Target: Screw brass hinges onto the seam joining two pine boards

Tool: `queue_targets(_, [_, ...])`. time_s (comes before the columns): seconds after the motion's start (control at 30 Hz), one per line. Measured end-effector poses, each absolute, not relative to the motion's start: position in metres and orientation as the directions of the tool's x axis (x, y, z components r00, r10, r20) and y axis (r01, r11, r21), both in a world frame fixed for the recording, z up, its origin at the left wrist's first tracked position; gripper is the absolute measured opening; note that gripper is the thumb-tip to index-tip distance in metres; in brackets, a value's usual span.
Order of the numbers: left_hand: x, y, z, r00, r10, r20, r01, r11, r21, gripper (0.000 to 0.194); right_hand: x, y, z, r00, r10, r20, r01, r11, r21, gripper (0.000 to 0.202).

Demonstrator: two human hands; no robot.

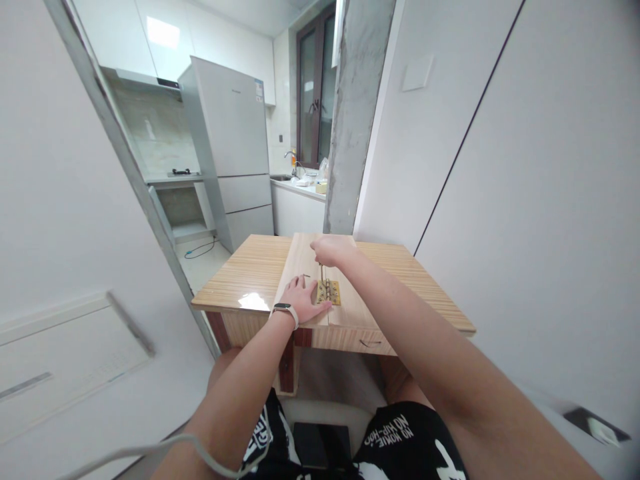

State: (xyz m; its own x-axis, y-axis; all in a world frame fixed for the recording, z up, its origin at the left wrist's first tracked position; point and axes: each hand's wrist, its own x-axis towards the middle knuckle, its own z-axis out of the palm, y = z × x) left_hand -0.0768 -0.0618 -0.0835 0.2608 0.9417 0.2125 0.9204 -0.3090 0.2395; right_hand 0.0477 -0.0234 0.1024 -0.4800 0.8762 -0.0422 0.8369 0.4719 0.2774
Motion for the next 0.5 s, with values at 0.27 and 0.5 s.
queue_targets(0.27, [-0.0781, -0.0610, -0.0866, 0.262, 0.937, 0.231, 0.915, -0.317, 0.250, 0.096, 0.0485, -0.0256, 0.1037, -0.433, 0.899, -0.070, 0.863, 0.436, 0.256, 0.043])
queue_targets(0.5, [-0.0784, -0.0609, -0.0866, 0.255, 0.939, 0.229, 0.916, -0.311, 0.255, 0.097, 0.0437, -0.0296, 0.1074, -0.342, 0.932, -0.118, 0.889, 0.362, 0.282, 0.036])
